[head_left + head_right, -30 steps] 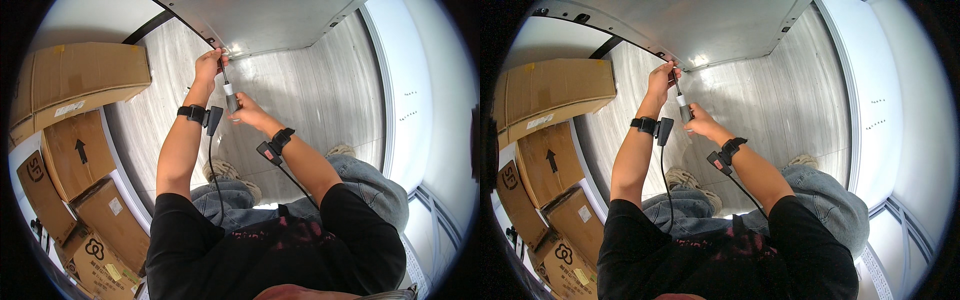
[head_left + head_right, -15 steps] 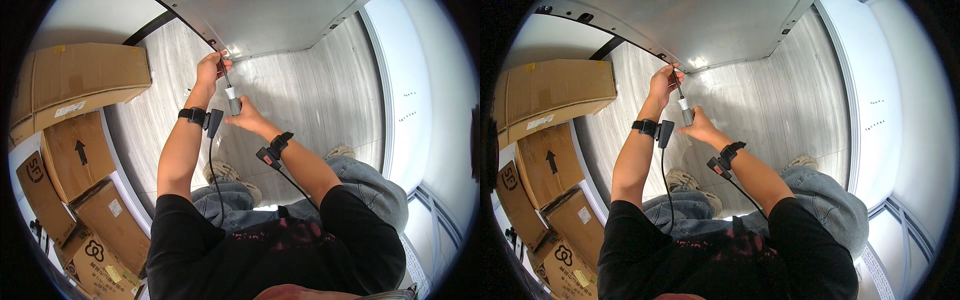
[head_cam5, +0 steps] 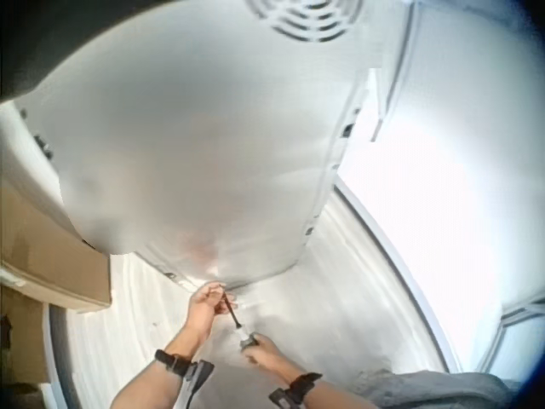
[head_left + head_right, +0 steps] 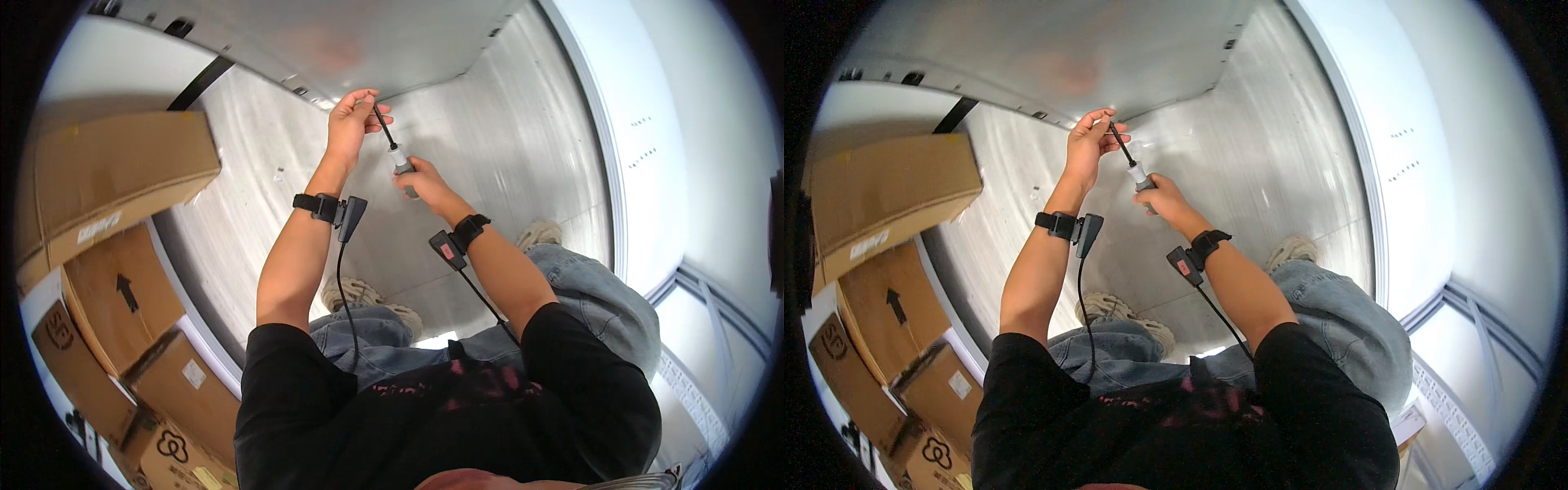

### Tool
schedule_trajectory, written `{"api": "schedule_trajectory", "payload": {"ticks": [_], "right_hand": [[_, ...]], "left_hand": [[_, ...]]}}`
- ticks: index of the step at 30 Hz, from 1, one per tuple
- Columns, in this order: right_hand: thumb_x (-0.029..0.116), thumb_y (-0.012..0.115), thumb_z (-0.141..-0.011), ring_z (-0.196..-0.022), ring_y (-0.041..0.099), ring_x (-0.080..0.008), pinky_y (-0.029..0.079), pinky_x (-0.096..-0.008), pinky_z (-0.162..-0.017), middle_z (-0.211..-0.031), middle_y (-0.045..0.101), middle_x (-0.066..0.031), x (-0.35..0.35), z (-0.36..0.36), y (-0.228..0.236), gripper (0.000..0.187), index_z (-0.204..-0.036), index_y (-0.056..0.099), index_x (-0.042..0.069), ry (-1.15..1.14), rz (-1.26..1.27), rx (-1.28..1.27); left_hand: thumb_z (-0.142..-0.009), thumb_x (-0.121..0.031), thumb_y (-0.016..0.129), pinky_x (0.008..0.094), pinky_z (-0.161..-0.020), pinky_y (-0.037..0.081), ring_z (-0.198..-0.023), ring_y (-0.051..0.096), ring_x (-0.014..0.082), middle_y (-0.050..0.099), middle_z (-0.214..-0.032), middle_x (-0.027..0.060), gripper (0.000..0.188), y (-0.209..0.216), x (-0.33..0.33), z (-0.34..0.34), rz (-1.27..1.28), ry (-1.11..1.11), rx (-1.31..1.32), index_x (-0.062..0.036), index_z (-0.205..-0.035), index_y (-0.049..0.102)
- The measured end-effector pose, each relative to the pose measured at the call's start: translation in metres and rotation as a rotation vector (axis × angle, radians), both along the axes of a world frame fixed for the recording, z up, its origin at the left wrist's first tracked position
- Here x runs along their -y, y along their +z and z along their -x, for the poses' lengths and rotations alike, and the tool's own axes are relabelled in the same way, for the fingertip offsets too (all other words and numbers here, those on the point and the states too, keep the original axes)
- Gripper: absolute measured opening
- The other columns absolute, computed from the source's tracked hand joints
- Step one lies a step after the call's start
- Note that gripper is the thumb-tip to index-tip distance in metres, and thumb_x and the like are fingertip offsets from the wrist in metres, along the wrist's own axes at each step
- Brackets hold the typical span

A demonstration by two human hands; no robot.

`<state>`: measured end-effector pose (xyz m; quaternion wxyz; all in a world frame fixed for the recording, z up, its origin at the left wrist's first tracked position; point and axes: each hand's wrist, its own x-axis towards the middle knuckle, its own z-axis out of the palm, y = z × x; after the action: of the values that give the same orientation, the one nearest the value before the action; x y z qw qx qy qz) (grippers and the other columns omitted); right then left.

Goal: The person uses a screwdriver to remove screws from a metal panel, detaches the panel, and then wipes the interior of an electronic device with a blue cloth.

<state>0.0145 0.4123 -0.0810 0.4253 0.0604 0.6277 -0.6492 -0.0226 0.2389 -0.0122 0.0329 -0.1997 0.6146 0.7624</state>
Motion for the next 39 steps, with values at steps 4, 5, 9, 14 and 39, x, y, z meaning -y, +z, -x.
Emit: {"api": "schedule_trajectory", "payload": {"ticks": [4,5,9,14,39], "right_hand": [[0.005,0.066,-0.075,-0.069,0.054,-0.0122,0.044,-0.0278,-0.059,-0.079,0.055,-0.0023,-0.044,0.013,0.018,0.024,-0.095,0.054,0.004,-0.302,0.076,-0.102],[0.006,0.067,-0.074,-0.069,0.054,-0.0118,0.044,-0.0273,-0.058,-0.08,0.056,-0.0026,-0.061,0.019,0.024,0.025,-0.095,0.054,0.004,-0.33,0.083,-0.123],[0.008,0.069,-0.073,-0.067,0.053,-0.0108,0.043,-0.0256,-0.054,-0.079,0.057,-0.0034,-0.133,0.033,0.036,0.028,-0.095,0.053,0.004,-0.467,0.079,-0.2],[0.008,0.069,-0.074,-0.063,0.052,-0.0111,0.042,-0.0265,-0.051,-0.079,0.058,-0.0045,-0.203,0.042,0.038,0.026,-0.093,0.052,0.005,-0.569,-0.032,-0.307],[0.009,0.063,-0.078,-0.06,0.056,-0.0129,0.043,-0.0276,-0.047,-0.073,0.058,-0.0047,-0.348,0.025,-0.001,0.019,-0.091,0.05,0.007,-1.394,0.151,-0.063]], "left_hand": [[-0.099,-0.025,0.049,0.0246,-0.069,0.05,-0.082,0.069,0.0183,0.069,-0.097,0.0102,0.023,0.019,-0.047,0.039,0.0,-0.138,-0.063,-0.0078,-0.112,0.058],[-0.099,-0.025,0.049,0.0249,-0.069,0.05,-0.082,0.069,0.0187,0.068,-0.097,0.0104,0.023,0.026,-0.062,0.05,-0.017,-0.178,-0.077,-0.0072,-0.111,0.058],[-0.099,-0.024,0.05,0.0264,-0.07,0.052,-0.084,0.068,0.0195,0.068,-0.098,0.0098,0.024,0.038,-0.126,0.083,-0.077,-0.319,-0.107,-0.0048,-0.108,0.06],[-0.097,-0.021,0.055,0.0248,-0.07,0.049,-0.081,0.064,0.014,0.067,-0.091,0.0045,0.02,0.038,-0.208,0.128,-0.081,-0.31,-0.105,-0.0047,-0.102,0.065],[-0.079,-0.023,0.073,0.0368,-0.08,0.046,-0.091,0.055,0.0235,0.064,-0.088,0.0017,0.016,-0.08,-0.498,0.196,1.148,-0.536,-0.764,-0.0223,-0.094,0.077]]}}
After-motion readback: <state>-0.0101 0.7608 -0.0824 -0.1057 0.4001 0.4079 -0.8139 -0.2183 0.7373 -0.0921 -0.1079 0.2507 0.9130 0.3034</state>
